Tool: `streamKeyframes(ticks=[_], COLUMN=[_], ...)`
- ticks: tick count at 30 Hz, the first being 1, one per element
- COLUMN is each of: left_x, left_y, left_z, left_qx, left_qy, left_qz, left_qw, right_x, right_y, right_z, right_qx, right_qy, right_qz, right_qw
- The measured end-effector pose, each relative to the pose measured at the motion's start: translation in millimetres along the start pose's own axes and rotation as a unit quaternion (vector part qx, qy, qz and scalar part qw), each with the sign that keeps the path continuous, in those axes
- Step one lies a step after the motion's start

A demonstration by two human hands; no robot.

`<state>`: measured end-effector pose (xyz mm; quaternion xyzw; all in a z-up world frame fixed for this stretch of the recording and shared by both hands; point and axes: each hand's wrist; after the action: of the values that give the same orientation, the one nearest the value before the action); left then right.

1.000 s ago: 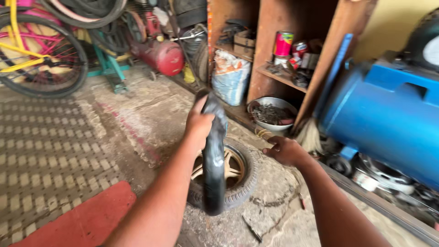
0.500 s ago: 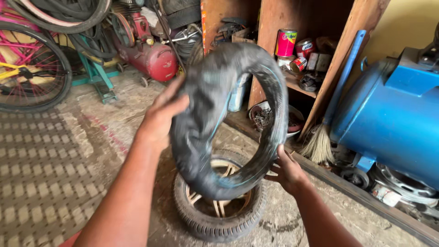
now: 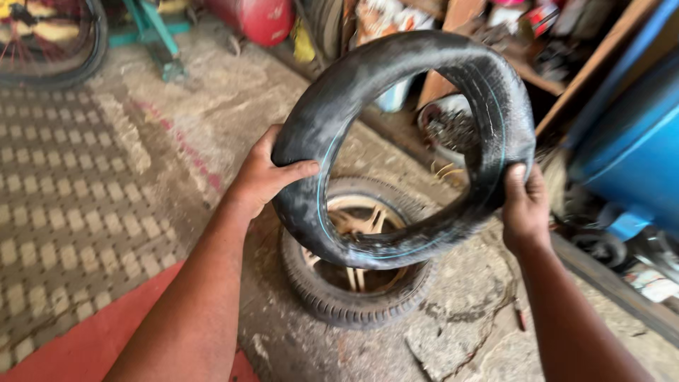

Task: The person uses a tire lever to separate a tire from a wheel rim, pulls the tire away by hand, and then uses the tire lever to pry the tire back onto the rim around the inner tube.

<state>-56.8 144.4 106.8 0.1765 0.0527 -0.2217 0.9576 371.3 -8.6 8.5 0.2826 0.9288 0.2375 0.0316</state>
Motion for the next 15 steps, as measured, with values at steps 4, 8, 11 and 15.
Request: streamKeyframes(ticks=[4, 8, 11, 15], left_x=[10.4, 13.9, 23.8, 58.2], left_y=[-13.9, -43.1, -76.7, -132.8], left_z=[-24.8, -62.1, -102.2, -149.4], left_qx=[-0.099, -0.121, -0.081, -0.266], left_qy=[0.169, 0.209, 0.329, 0.311], left_qz=[0.011, 0.031, 0.074, 0.02], left_qw=[0.98, 0.97, 0.938, 0.912], right_x=[8.9, 33.0, 42.9, 40.2], right_y=[-27.3, -53.3, -78.8, -111.6], right_z=[15.0, 32.6, 43.3, 61.2], right_qx=[0.068, 0.234, 0.254, 0.238], right_qy=[-0.096, -0.153, -0.495, -0.658], right_qz=[-0.035, -0.116, -0.228, -0.271], right_qw=[0.992, 0.953, 0.799, 0.661])
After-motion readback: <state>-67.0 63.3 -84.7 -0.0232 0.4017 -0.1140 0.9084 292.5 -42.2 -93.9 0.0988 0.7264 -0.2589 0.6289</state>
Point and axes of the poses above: each hand's wrist, its own y-axis towards the middle knuckle, its own x-axis out of the palm, z = x × y, and after that the axes turned 2 degrees about -z, right-handed
